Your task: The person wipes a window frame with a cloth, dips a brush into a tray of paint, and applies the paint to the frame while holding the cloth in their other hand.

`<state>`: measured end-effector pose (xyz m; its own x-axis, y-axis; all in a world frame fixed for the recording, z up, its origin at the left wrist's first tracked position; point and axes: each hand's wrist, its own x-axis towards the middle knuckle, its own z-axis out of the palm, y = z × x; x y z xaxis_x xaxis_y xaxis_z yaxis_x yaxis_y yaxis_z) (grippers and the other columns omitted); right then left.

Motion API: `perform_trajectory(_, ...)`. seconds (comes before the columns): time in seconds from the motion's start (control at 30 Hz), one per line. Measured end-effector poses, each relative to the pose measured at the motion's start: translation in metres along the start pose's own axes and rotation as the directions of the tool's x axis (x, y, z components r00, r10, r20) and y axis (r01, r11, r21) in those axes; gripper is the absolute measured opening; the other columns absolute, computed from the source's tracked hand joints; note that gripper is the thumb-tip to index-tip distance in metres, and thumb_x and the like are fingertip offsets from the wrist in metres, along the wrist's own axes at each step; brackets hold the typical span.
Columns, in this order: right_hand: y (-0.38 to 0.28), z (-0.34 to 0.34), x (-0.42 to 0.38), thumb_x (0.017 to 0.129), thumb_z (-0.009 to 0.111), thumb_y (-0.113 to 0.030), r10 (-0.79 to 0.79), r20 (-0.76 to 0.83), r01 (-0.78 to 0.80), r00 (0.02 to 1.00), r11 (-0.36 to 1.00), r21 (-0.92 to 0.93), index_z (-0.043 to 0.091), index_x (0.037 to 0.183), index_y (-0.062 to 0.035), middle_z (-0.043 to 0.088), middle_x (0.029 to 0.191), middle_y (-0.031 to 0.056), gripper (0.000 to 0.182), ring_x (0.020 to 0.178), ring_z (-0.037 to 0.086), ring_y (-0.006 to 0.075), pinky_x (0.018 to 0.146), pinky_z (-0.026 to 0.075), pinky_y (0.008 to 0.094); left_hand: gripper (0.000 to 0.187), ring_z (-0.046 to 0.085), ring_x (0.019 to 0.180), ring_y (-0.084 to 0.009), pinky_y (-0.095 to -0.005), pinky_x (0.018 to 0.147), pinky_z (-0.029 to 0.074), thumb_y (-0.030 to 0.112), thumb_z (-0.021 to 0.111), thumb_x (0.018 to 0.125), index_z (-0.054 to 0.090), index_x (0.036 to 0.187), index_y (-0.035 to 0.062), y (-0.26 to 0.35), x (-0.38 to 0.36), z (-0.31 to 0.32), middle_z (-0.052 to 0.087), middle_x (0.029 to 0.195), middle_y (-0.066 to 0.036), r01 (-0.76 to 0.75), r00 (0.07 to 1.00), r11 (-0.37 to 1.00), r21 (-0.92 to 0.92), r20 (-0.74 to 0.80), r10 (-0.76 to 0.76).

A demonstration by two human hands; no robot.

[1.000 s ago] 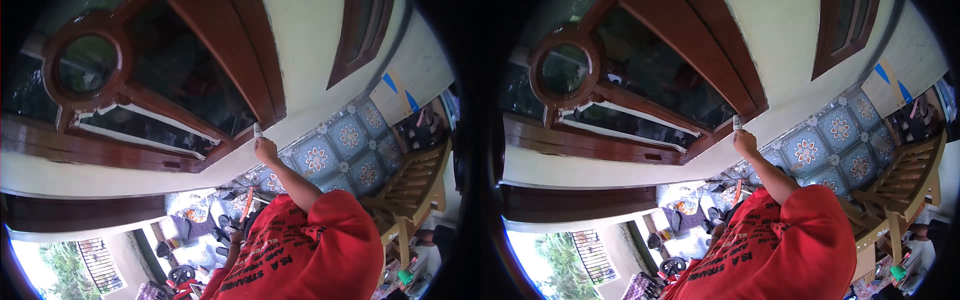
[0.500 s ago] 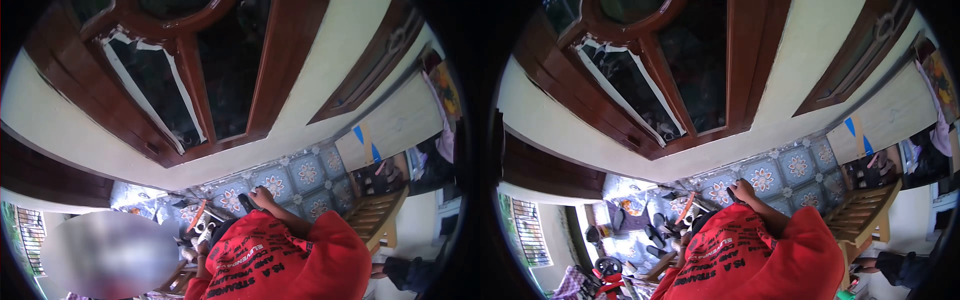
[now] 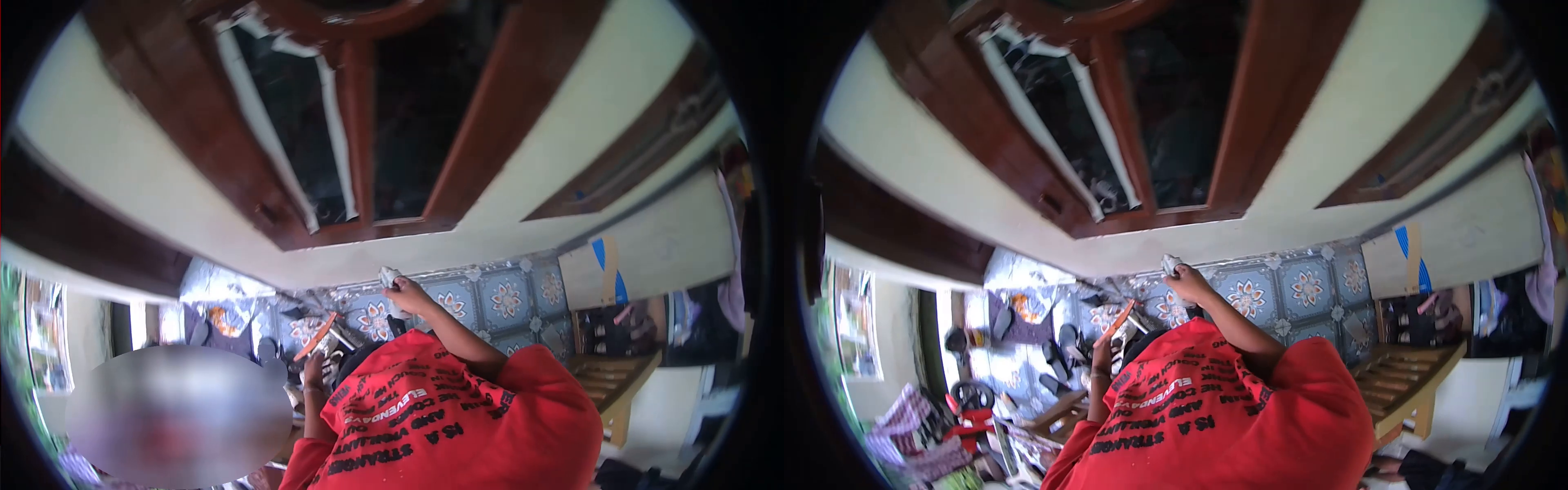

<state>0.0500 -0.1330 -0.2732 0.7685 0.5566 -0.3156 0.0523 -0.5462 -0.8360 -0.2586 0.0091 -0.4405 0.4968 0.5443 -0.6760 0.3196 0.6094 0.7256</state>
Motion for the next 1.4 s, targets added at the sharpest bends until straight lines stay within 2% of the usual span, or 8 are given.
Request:
perform_trajectory(0.13,-0.034,0.042,-0.008,0.079,0.062,-0.019,-0.070,0.628,-0.022,0.775,0.990,0.138,0.056,0.091,-0.0020,0.054,0.077,0.0010,0.022,0.068,0.049,0.0076,0.056,0.043,0.0252,0.049,0.053,0.093,-0.0140,-0.0258,0.068,0.043,0.034,0.045,0.091,0.036,0.134,0.0122,0.105,-0.053,0.051,0.056,0.109,-0.006,-0.062,0.992,0.998,-0.012,0.107,0.063)
perform_trajectory(0.23,-0.050,0.081,-0.021,0.080,0.061,-0.015,-0.381,0.715,0.209,0.586,0.924,0.321,0.057,0.094,-0.0003,0.057,0.082,0.0044,0.021,0.071,0.051,0.0090,0.065,0.043,0.0239,0.055,0.050,0.104,-0.0176,-0.0319,0.083,0.043,0.034,0.051,0.088,0.035,0.132,0.0067,0.135,-0.083,0.071,0.051,0.115,-0.009,-0.147,0.973,0.982,-0.116,0.163,0.165)
perform_trajectory(0.3,-0.070,0.094,-0.027,0.079,0.058,-0.010,-0.240,0.857,0.199,0.456,0.966,0.164,0.056,0.105,-0.0007,0.057,0.084,0.0038,0.027,0.071,0.052,0.0091,0.063,0.044,0.0231,0.044,0.051,0.103,-0.0164,-0.0287,0.083,0.042,0.029,0.052,0.088,0.042,0.122,0.0024,0.136,-0.099,0.071,0.051,0.115,-0.008,-0.147,0.952,0.970,-0.194,0.239,0.193)
perform_trajectory(0.6,-0.097,0.144,-0.055,0.082,0.056,-0.011,-0.210,0.960,0.188,-0.188,0.951,0.245,0.054,0.118,-0.0039,0.052,0.117,0.0028,0.037,0.101,0.049,0.0116,0.087,0.040,0.0272,0.030,0.057,0.099,-0.0177,-0.0313,0.085,0.046,0.013,0.040,0.092,0.050,0.117,0.0015,0.068,-0.173,0.046,0.057,0.107,-0.007,-0.608,0.783,0.547,-0.575,-0.551,0.290)
perform_trajectory(0.67,-0.105,0.151,-0.060,0.084,0.057,-0.016,0.152,0.956,0.172,-0.252,0.979,-0.111,0.054,0.120,-0.0067,0.056,0.110,0.0001,0.038,0.091,0.050,0.0063,0.076,0.041,0.0216,0.031,0.056,0.099,-0.0198,-0.0320,0.086,0.045,0.010,0.038,0.090,0.048,0.118,-0.0008,0.034,-0.191,0.036,0.057,0.108,-0.011,-0.688,0.696,0.461,-0.560,-0.689,0.203)
perform_trajectory(0.93,-0.143,0.167,-0.085,0.085,0.054,-0.018,0.143,0.942,0.150,-0.303,0.983,-0.101,0.048,0.125,-0.0062,0.056,0.113,0.0040,0.041,0.098,0.053,0.0099,0.078,0.043,0.0234,0.047,0.056,0.099,-0.0201,-0.0342,0.084,0.045,0.041,0.041,0.089,0.046,0.119,0.0053,-0.012,-0.276,0.053,0.056,0.111,-0.008,-0.950,0.309,0.056,-0.309,-0.951,0.000)
perform_trajectory(1.2,-0.163,0.211,-0.109,0.085,0.056,-0.034,0.101,0.986,0.307,-0.137,0.950,-0.054,0.045,0.127,-0.0052,0.058,0.103,0.0043,0.052,0.084,0.058,0.0113,0.070,0.046,0.0244,0.043,0.059,0.090,-0.0247,-0.0384,0.082,0.048,0.030,0.052,0.078,0.050,0.111,0.0027,-0.022,-0.276,0.012,0.060,0.100,-0.010,-0.900,0.436,-0.031,-0.436,-0.899,-0.032)
perform_trajectory(1.4,-0.213,0.245,-0.153,0.073,0.061,-0.056,-0.557,0.830,0.802,0.028,0.508,0.314,0.038,0.131,-0.0023,0.040,0.127,0.0248,0.083,0.115,0.042,0.0350,0.095,0.035,0.0378,0.026,0.058,0.086,-0.0183,-0.0341,0.082,0.045,0.022,0.057,0.078,0.056,0.097,0.0044,-0.011,-0.262,0.043,0.061,0.092,-0.006,-0.903,0.427,-0.058,-0.426,-0.904,-0.006)
